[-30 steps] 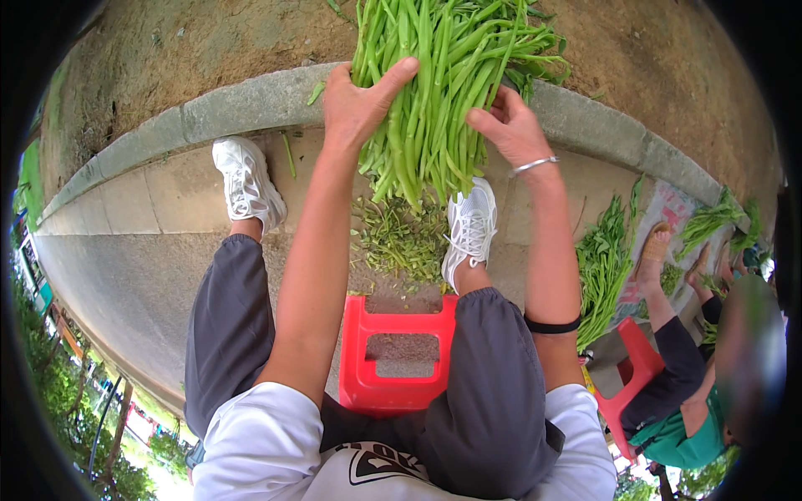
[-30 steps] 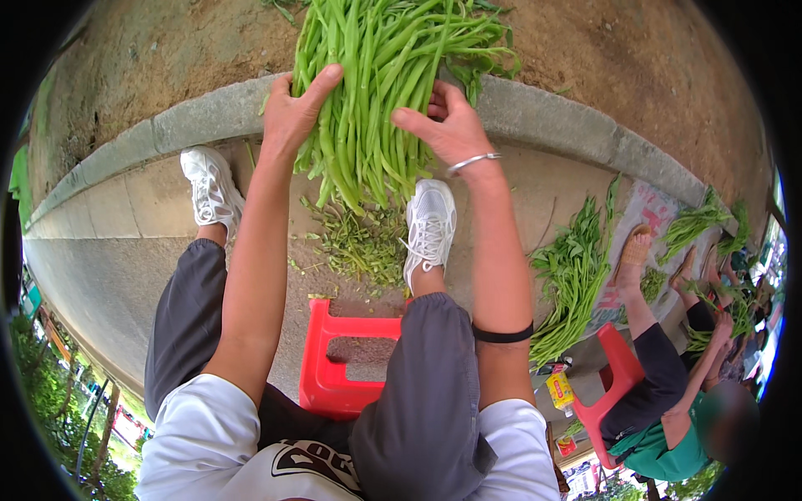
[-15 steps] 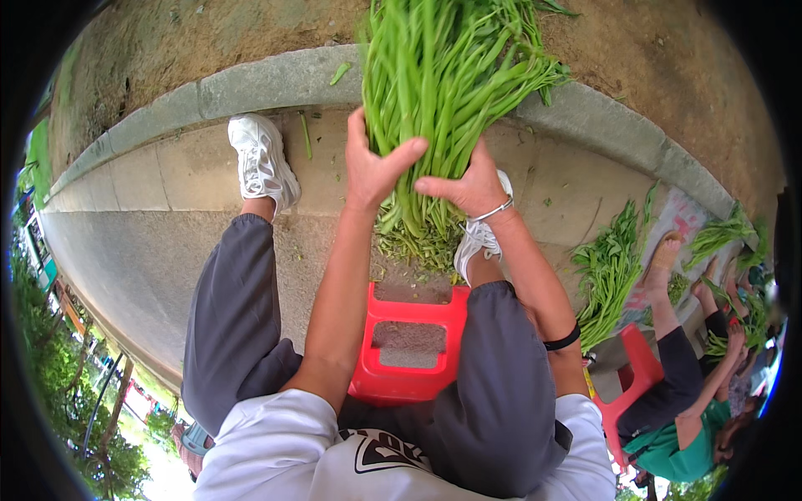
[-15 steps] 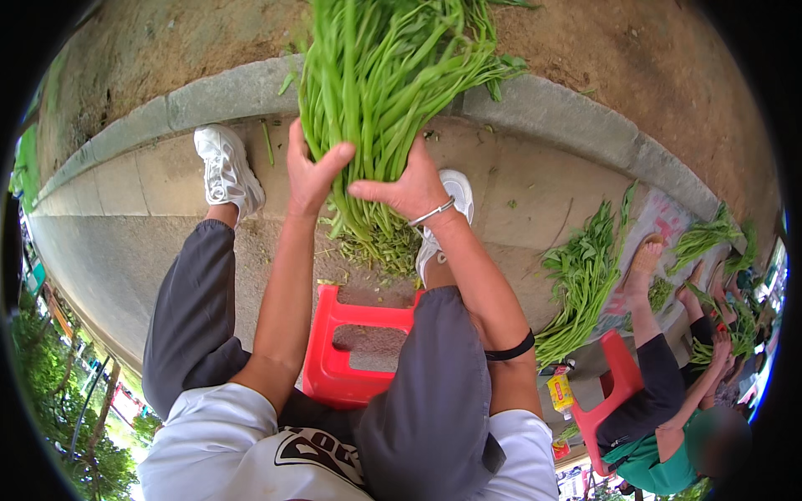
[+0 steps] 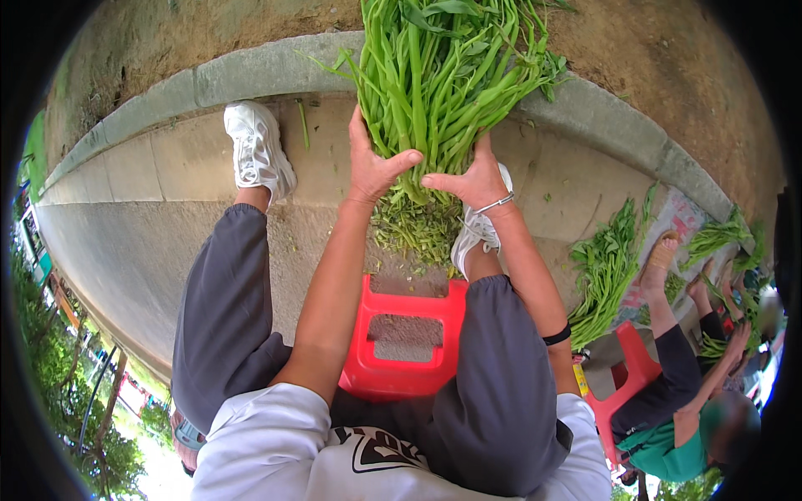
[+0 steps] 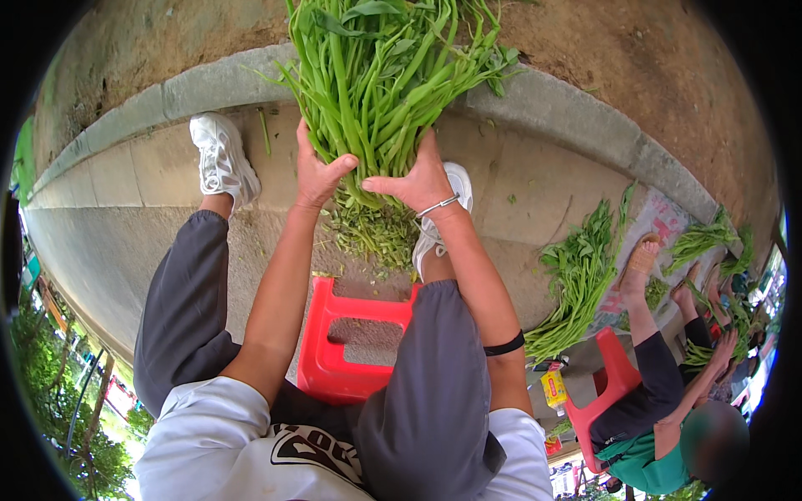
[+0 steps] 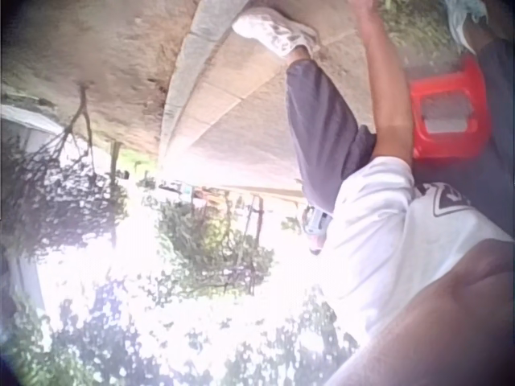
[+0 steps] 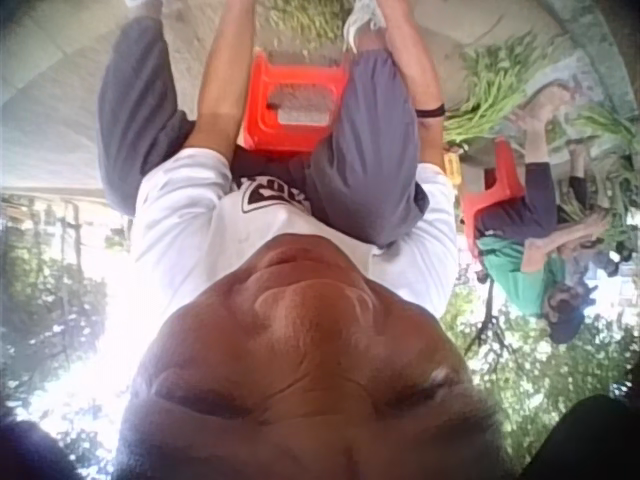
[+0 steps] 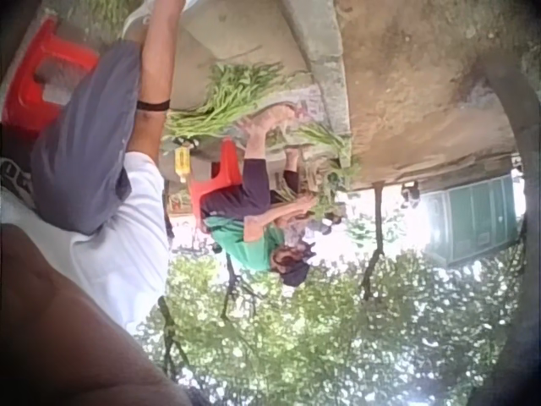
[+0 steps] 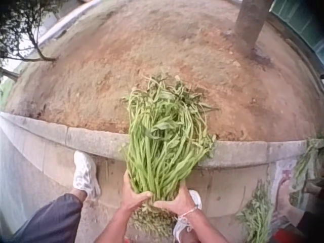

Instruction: The person snaps the stems of green vegetables by hand and places the snapped pieces on the ground.

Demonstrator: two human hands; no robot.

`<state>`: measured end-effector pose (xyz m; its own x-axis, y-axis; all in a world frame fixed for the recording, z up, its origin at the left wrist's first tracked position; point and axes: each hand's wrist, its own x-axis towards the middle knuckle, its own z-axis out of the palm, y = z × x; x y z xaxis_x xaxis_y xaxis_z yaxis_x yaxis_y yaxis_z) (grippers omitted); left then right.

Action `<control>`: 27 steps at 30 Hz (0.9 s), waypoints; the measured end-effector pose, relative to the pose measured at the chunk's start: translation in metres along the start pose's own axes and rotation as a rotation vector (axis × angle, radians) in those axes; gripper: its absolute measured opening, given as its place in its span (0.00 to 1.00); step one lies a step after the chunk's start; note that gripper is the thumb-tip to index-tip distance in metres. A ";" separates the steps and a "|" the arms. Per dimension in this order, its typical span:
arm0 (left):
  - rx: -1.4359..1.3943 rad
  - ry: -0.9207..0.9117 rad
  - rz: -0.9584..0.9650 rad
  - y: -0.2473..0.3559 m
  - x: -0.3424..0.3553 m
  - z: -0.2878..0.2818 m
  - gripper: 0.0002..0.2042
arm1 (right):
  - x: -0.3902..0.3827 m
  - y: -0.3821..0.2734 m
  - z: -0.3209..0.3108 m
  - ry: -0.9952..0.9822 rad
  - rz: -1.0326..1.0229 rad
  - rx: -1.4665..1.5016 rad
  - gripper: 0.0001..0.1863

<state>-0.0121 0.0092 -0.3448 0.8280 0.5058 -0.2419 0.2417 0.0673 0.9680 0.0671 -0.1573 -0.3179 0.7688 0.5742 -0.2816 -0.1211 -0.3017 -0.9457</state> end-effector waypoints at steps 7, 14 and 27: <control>0.189 0.000 -0.052 0.012 -0.007 -0.004 0.61 | -0.014 -0.018 -0.007 0.001 0.011 -0.031 0.64; 0.261 0.122 -0.190 0.059 -0.045 -0.016 0.57 | -0.075 -0.015 -0.035 0.223 0.317 -0.109 0.61; 0.067 -0.477 -0.219 0.183 -0.232 0.008 0.14 | -0.322 -0.061 -0.062 0.455 0.521 0.130 0.24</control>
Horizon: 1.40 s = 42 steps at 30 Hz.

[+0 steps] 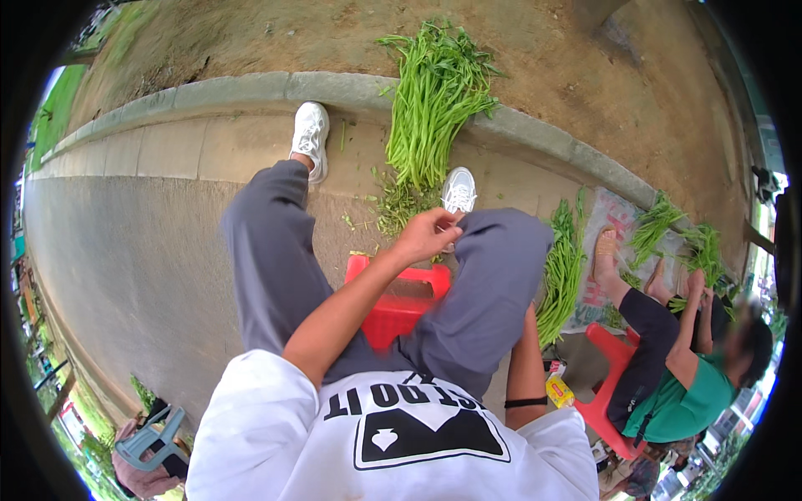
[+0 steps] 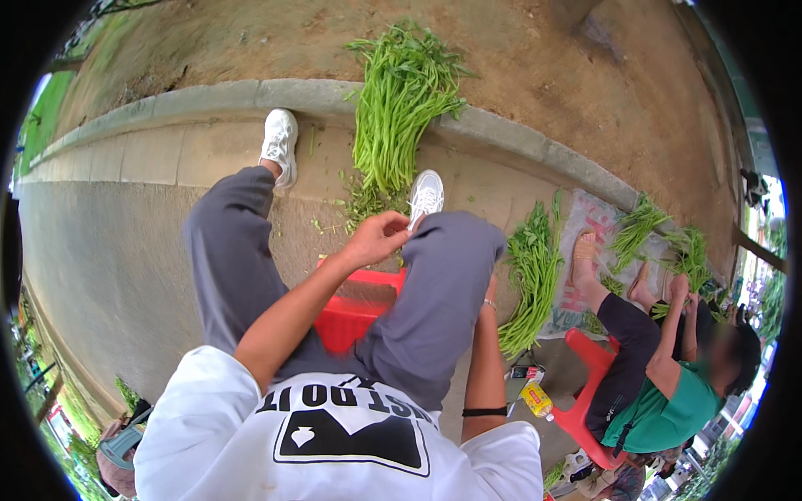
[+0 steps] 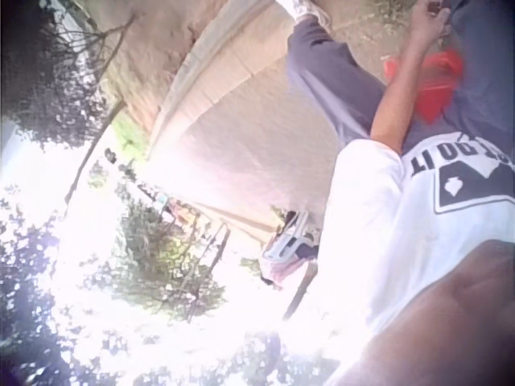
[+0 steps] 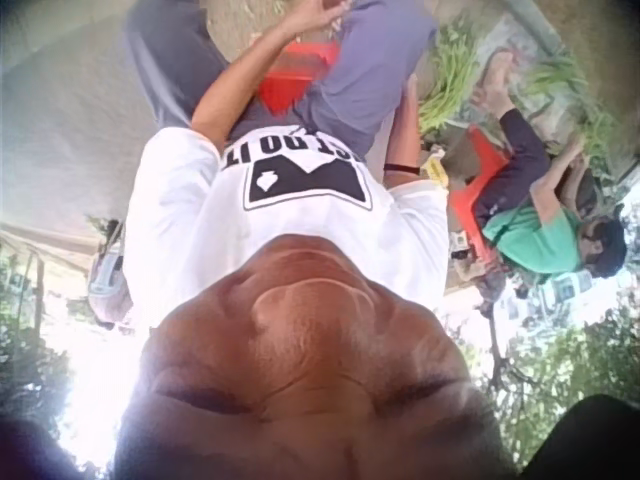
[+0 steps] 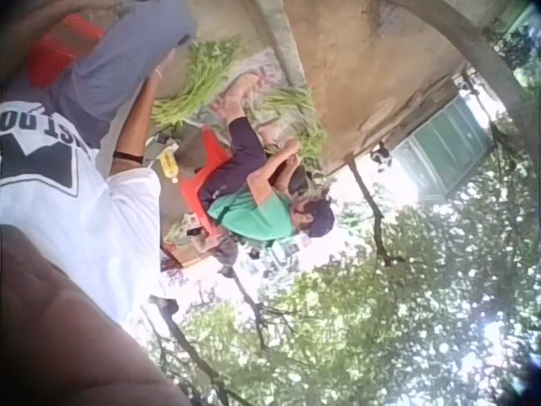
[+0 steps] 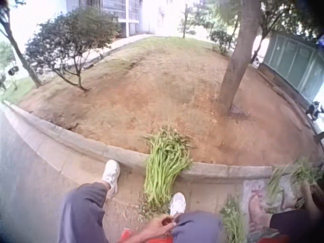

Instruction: The person snaps the stems of green vegetables by hand and places the snapped pieces on the ground.

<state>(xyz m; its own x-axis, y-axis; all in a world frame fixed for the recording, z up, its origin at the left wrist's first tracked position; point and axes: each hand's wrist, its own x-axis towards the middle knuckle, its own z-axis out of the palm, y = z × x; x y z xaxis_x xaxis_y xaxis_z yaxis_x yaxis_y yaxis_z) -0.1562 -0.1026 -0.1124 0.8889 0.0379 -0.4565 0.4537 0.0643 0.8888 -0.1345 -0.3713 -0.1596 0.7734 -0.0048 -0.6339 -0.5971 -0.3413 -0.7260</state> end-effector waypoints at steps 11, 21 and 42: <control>1.072 -0.120 0.206 -0.015 -0.093 -0.039 0.19 | -0.078 0.020 -0.050 0.104 -0.450 0.042 0.11; 1.189 -0.327 0.007 -0.063 -0.085 -0.045 0.19 | -0.145 -0.081 -0.037 0.528 -0.853 0.192 0.10; 1.161 -0.410 -0.035 -0.071 -0.078 -0.041 0.20 | -0.123 -0.093 0.077 0.001 -0.949 -0.474 0.07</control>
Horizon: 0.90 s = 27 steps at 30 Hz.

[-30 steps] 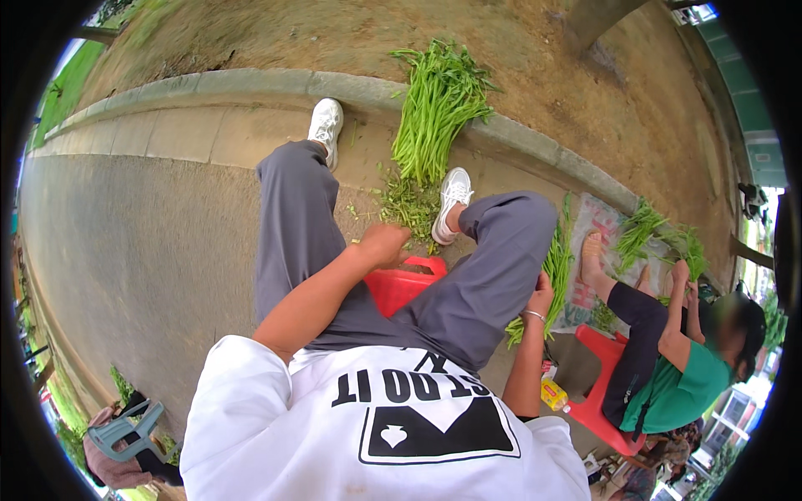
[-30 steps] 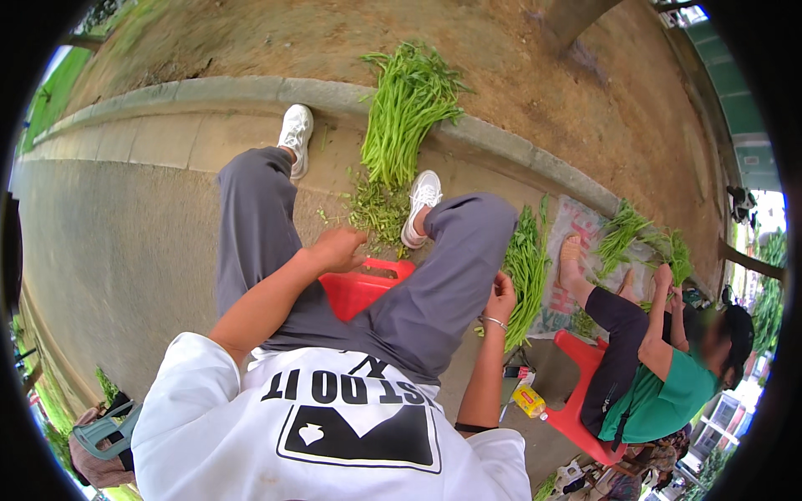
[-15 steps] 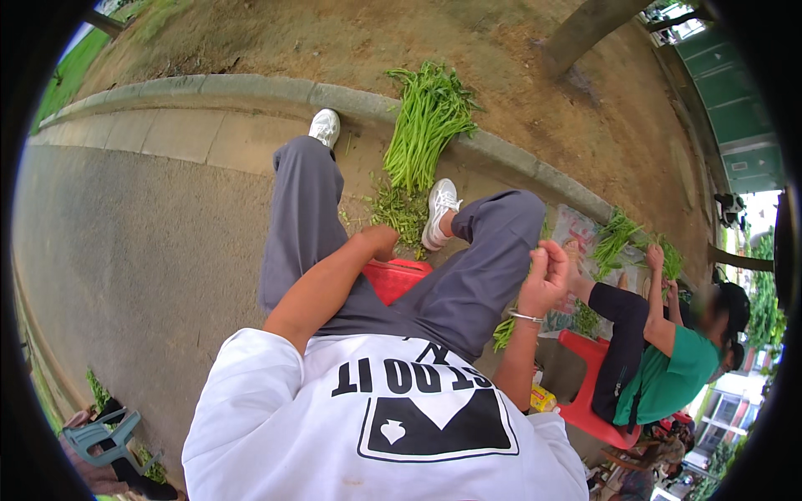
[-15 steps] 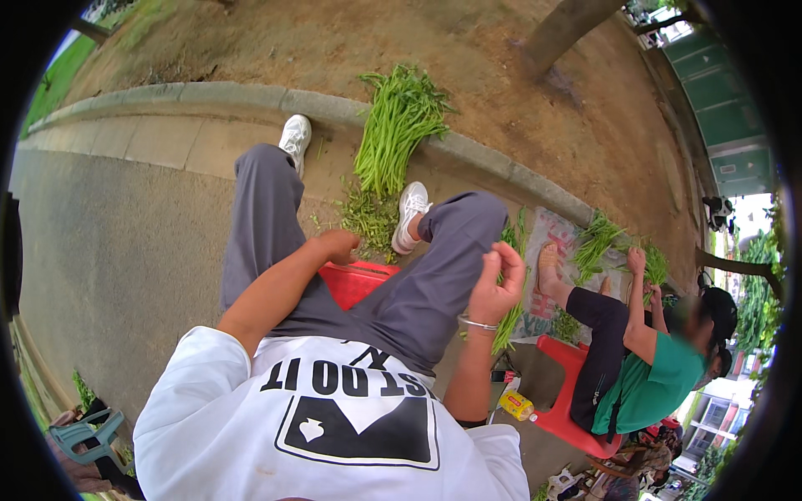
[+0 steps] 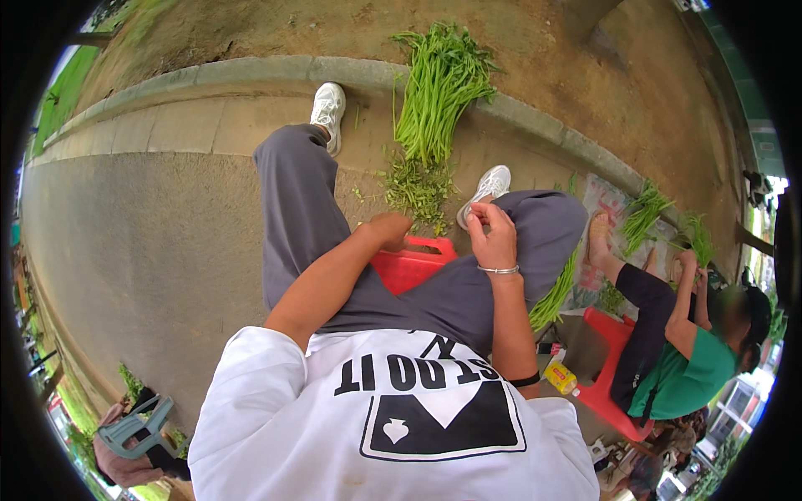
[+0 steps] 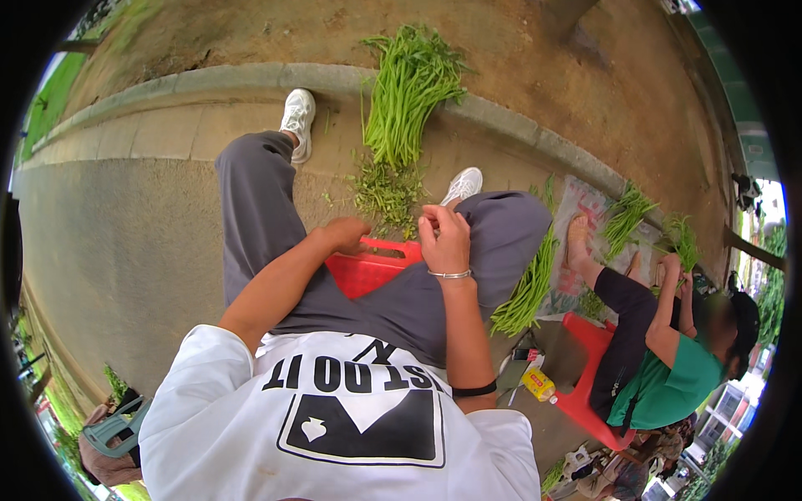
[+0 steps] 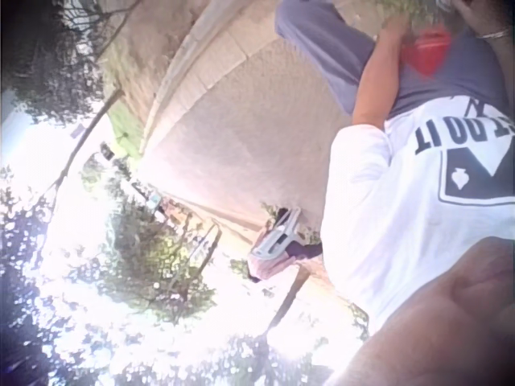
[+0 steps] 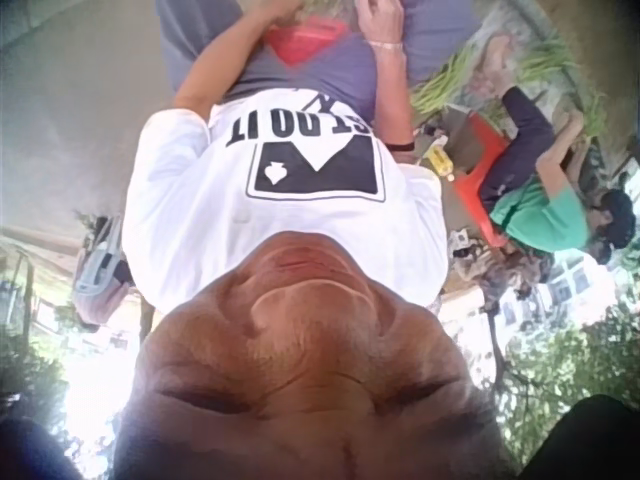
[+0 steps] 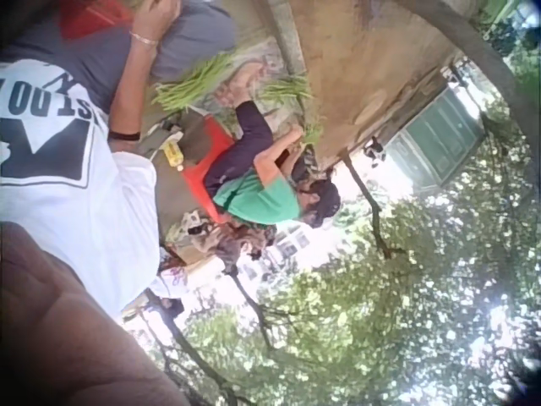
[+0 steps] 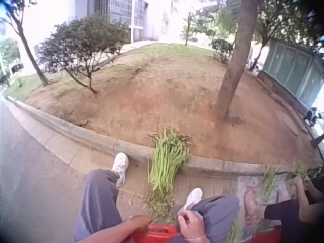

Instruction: The person snaps the stems of green vegetables by hand and places the snapped pieces on the ground.

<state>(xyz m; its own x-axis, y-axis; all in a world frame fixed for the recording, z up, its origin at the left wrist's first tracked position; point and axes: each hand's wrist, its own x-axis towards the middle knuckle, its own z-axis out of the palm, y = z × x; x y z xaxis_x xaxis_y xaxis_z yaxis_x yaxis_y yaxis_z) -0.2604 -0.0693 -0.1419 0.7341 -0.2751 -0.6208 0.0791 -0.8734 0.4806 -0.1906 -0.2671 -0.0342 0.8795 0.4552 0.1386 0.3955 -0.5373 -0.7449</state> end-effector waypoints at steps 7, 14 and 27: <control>0.003 -0.038 0.128 -0.011 0.022 -0.066 0.22 | 0.011 0.011 0.018 -0.164 0.195 0.131 0.09; 0.136 0.188 -0.012 -0.054 0.055 -0.210 0.20 | 0.046 0.017 0.050 -0.357 0.228 0.038 0.14; 0.143 0.851 -0.087 -0.076 -0.005 -0.300 0.18 | 0.125 0.145 0.208 0.072 0.701 0.131 0.41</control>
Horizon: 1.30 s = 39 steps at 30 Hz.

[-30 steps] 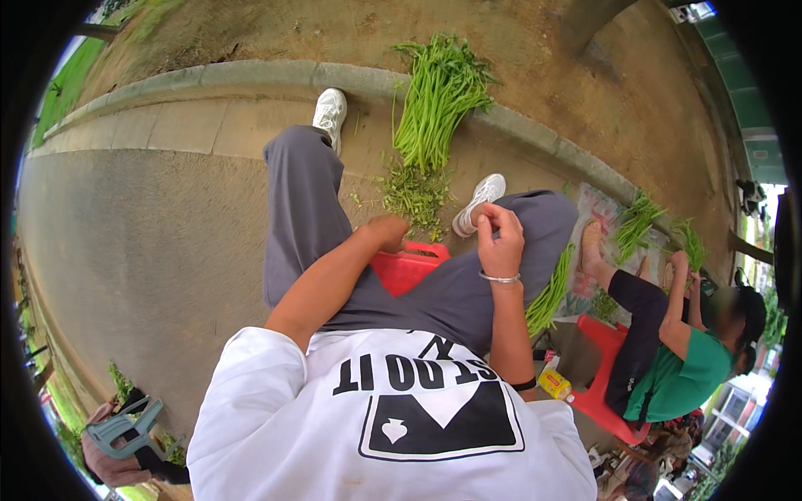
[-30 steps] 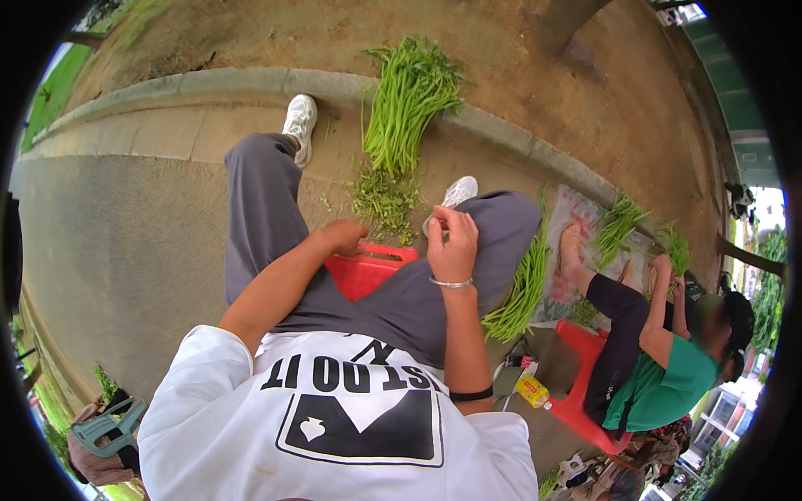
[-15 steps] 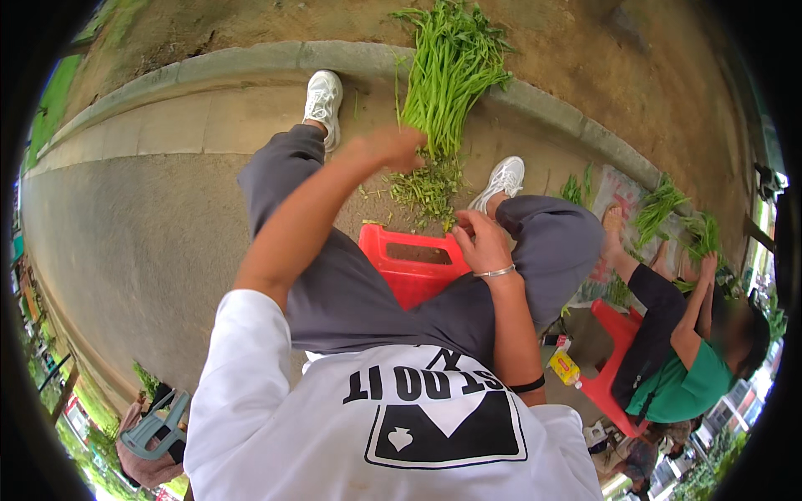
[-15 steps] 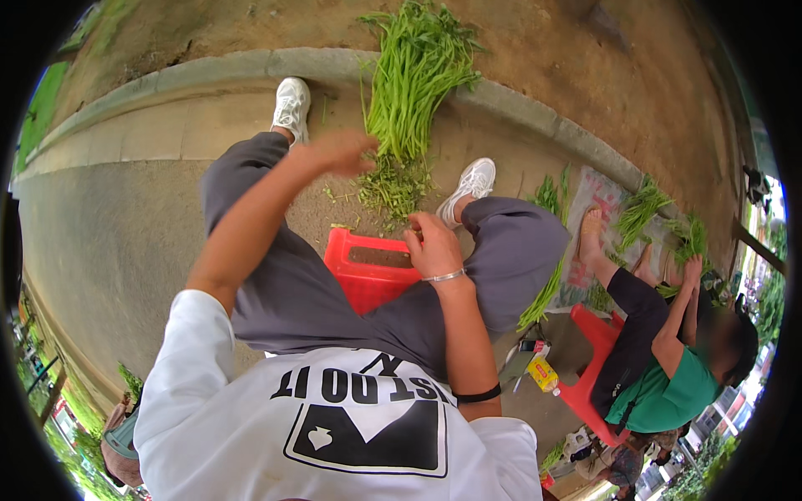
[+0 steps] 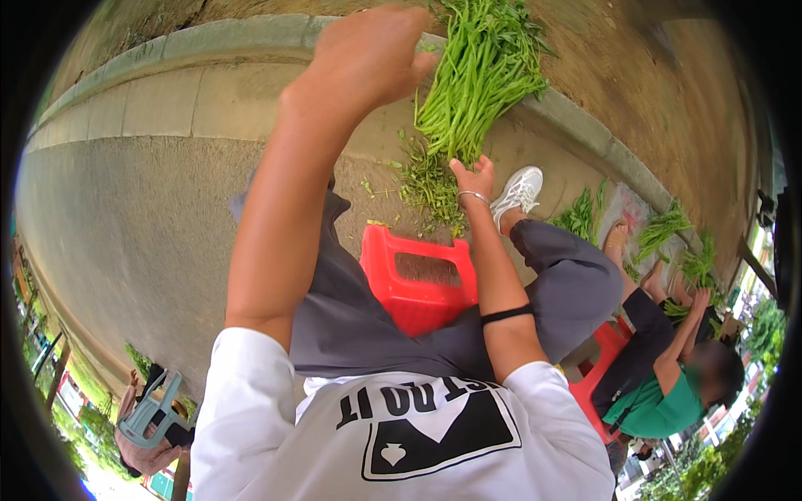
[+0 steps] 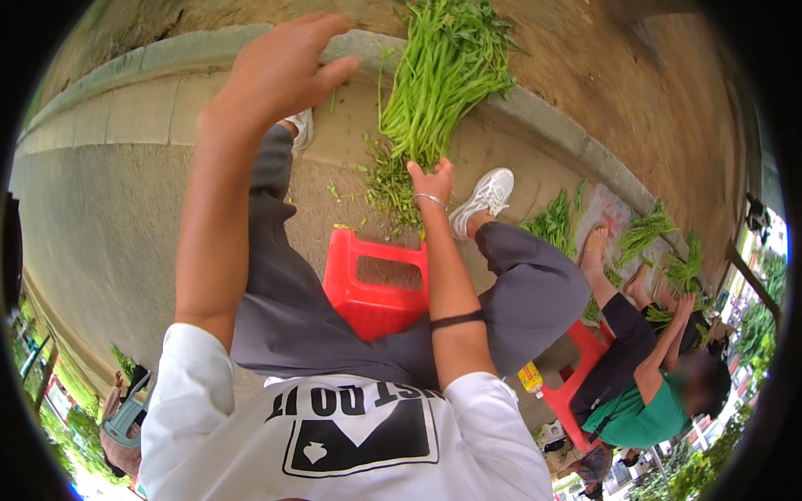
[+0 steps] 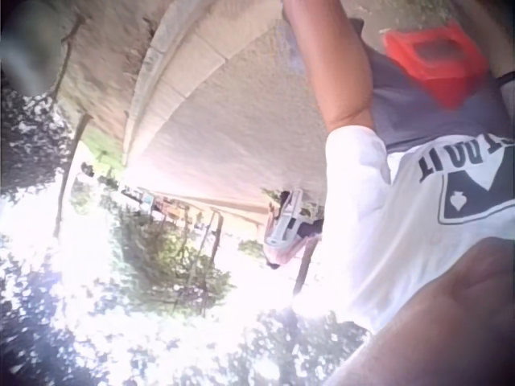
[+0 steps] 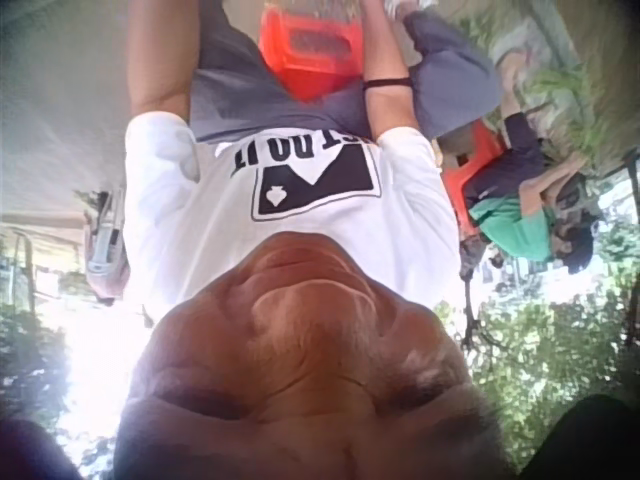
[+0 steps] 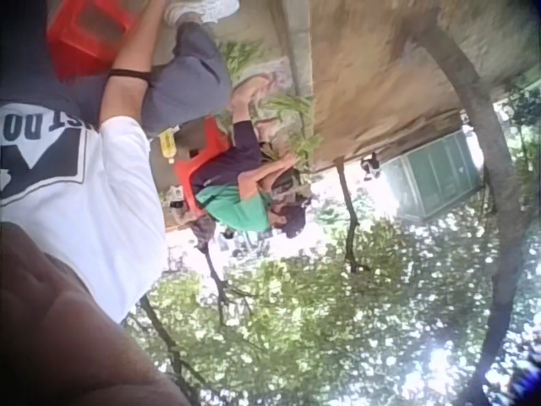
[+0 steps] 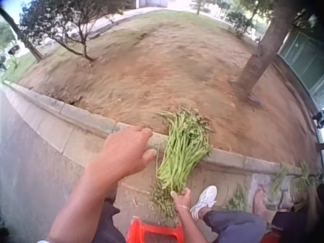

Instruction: The person snaps the stems of green vegetables by hand and places the snapped pieces on the ground.

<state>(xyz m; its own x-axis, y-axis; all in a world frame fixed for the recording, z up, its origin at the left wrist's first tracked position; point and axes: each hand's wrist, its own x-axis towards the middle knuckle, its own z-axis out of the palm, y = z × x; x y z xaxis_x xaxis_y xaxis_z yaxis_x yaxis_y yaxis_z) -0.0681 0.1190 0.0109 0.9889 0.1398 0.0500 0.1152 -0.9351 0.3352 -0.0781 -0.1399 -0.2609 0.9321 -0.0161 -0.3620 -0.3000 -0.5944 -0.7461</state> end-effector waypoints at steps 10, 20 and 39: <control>0.007 -0.206 -0.135 -0.013 -0.008 0.006 0.15 | 0.053 -0.035 0.045 0.106 0.156 -0.218 0.54; -0.030 -0.337 -0.075 0.002 0.009 0.018 0.14 | 0.060 0.000 0.031 0.138 0.024 -0.100 0.40; -0.037 -0.403 0.036 0.024 0.035 0.039 0.13 | 0.054 -0.015 0.038 0.235 0.000 -0.114 0.33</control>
<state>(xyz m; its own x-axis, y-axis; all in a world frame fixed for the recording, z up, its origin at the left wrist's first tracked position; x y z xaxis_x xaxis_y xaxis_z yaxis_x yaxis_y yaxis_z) -0.0274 0.0882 -0.0163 0.9505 -0.0385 -0.3082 0.0839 -0.9236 0.3740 -0.0307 -0.1016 -0.2908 0.9577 -0.1945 -0.2122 -0.2875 -0.6807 -0.6738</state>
